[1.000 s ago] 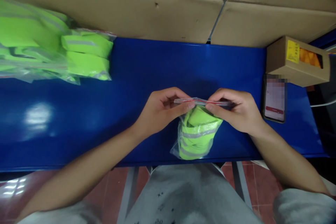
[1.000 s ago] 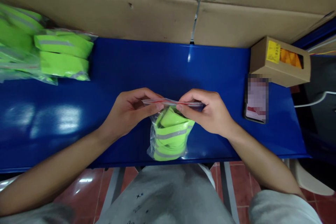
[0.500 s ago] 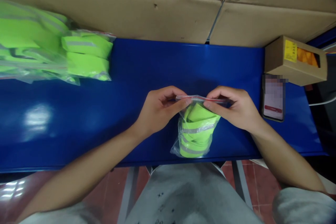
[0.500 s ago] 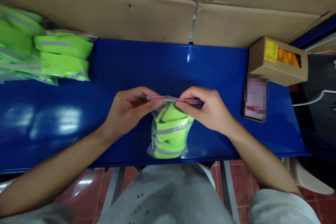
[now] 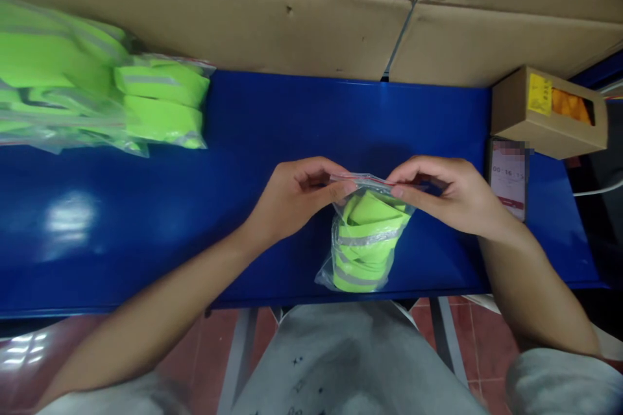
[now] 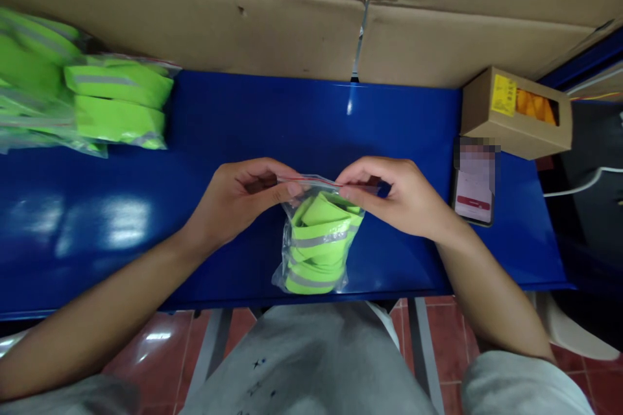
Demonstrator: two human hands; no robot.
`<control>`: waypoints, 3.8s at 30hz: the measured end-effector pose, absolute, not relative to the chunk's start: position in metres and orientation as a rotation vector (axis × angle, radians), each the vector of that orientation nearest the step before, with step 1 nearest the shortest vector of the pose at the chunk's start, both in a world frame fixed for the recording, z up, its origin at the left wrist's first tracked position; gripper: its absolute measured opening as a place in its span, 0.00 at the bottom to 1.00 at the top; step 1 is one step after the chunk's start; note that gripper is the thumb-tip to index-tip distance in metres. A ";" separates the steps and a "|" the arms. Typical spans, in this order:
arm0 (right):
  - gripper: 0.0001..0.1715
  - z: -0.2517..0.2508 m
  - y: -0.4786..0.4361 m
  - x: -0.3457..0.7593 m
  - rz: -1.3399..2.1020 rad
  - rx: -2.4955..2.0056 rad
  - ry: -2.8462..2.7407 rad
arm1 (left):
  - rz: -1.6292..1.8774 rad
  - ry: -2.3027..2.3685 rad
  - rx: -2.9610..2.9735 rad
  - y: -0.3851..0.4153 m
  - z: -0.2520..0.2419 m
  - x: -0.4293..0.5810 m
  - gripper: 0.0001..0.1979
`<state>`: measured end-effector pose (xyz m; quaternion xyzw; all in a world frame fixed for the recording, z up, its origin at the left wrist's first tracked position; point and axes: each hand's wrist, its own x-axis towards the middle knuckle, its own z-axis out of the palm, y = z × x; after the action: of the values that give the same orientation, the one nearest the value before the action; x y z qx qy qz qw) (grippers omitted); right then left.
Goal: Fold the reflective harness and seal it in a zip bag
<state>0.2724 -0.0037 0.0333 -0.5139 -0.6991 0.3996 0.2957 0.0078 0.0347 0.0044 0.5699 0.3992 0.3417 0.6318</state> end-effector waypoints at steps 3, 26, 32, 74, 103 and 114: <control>0.12 0.032 -0.001 0.277 1.037 -1.407 -1.813 | 0.763 0.914 1.329 0.048 0.005 -0.001 0.13; 0.10 0.021 0.000 0.271 0.980 -1.308 -1.906 | 0.912 0.933 1.697 0.037 0.003 0.003 0.06; 0.03 0.018 -0.004 0.262 0.826 -1.230 -1.989 | 0.895 0.840 1.749 0.032 0.007 0.003 0.03; 0.03 0.015 -0.013 0.247 0.874 -1.083 -2.075 | 0.783 0.770 1.802 0.024 -0.001 0.012 0.06; 0.07 0.034 -0.008 0.271 0.893 -1.328 -1.876 | 0.744 0.830 1.608 0.048 0.008 -0.004 0.09; 0.07 0.018 0.011 0.296 0.730 -1.341 -2.122 | 0.740 0.887 2.233 0.067 -0.010 -0.015 0.13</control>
<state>0.2963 0.0111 0.0177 -0.4951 -0.7837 0.2697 0.2606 -0.0149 0.0669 -0.0097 0.8449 0.3355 0.2799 0.3086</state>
